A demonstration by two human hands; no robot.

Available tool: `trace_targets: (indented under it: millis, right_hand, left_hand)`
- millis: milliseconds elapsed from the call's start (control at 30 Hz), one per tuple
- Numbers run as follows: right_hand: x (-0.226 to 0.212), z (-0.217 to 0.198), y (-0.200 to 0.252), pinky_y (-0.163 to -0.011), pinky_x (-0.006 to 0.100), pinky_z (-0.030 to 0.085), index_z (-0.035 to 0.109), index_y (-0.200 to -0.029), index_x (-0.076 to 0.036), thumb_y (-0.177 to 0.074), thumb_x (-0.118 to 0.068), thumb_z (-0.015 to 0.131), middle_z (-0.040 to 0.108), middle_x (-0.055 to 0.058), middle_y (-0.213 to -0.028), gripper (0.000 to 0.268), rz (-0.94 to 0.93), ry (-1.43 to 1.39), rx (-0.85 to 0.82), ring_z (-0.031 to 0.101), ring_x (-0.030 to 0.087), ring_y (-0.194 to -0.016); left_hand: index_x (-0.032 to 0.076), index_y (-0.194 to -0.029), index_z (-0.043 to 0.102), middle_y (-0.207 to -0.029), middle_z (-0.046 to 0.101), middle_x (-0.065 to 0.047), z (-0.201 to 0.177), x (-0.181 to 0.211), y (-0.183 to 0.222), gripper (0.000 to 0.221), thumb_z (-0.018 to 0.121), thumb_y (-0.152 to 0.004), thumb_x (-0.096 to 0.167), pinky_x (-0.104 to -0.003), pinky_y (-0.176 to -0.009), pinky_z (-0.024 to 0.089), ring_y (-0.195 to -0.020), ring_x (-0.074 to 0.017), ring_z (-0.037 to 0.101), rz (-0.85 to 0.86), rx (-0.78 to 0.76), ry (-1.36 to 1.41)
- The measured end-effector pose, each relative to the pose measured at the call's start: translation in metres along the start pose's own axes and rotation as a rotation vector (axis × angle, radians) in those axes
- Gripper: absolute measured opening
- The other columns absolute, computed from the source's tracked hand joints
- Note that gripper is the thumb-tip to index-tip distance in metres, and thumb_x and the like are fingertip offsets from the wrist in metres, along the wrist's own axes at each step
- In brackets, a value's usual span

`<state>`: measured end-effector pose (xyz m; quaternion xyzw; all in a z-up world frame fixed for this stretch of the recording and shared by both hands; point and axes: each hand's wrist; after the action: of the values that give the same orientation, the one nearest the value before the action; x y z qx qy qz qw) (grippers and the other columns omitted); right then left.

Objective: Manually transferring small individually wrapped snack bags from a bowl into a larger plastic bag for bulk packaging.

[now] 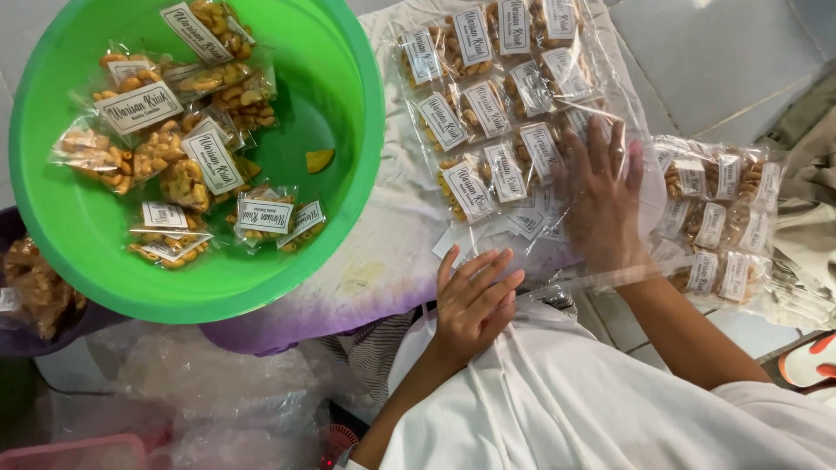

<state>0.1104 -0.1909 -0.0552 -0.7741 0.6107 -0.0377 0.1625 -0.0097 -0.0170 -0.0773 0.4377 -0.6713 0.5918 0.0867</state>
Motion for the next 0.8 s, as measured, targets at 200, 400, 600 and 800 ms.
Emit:
trace_targets:
  millis: [200,400,600,800]
  right_hand:
    - [0.026,0.031,0.021,-0.120,0.058,0.015,0.042,-0.155,-0.010,-0.109,-0.049,0.031,0.030,0.019,-0.167,0.062,0.067,-0.112,-0.143,0.030,0.041,-0.151]
    - [0.010,0.005,0.012,-0.116,0.064,0.017,0.032,-0.159,-0.015,-0.104,-0.055,0.028,0.025,0.021,-0.167,0.068,0.001,-0.167,-0.155,0.026,0.048,-0.148]
    - [0.016,0.031,0.018,-0.123,0.055,-0.012,0.030,-0.160,-0.011,-0.107,-0.044,0.025,0.024,0.009,-0.170,0.063,-0.198,-0.205,-0.145,0.006,0.021,-0.159]
    - [0.018,0.041,0.024,-0.116,0.062,-0.016,0.025,-0.163,-0.016,-0.106,-0.054,0.021,0.016,-0.001,-0.172,0.068,-0.201,-0.189,-0.100,-0.011,0.019,-0.159]
  left_hand:
    - [0.012,-0.124,0.069,-0.137,0.068,-0.010,-0.009,0.005,0.011,0.041,0.075,-0.084,0.003,-0.059,-0.125,0.027,-0.125,-0.0277,0.067,-0.121,-0.202,0.023]
    - [0.009,-0.119,0.071,-0.134,0.069,-0.012,-0.015,0.011,-0.001,0.039,0.075,-0.082,0.000,-0.060,-0.123,0.028,-0.122,-0.0279,0.067,-0.128,-0.209,0.021]
    - [0.007,-0.116,0.072,-0.134,0.069,-0.013,-0.017,0.013,-0.006,0.035,0.073,-0.082,0.000,-0.060,-0.122,0.028,-0.119,-0.0290,0.068,-0.133,-0.204,0.043]
    - [0.007,-0.115,0.073,-0.133,0.069,-0.012,-0.015,0.010,-0.001,0.033,0.073,-0.082,0.002,-0.060,-0.122,0.028,-0.119,-0.0288,0.068,-0.137,-0.202,0.039]
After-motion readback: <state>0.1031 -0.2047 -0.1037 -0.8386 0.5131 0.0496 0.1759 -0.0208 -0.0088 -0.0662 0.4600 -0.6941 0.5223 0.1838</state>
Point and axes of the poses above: each hand's wrist, its own y-axis away from the middle knuckle, its own z-axis out of the palm, x = y × z
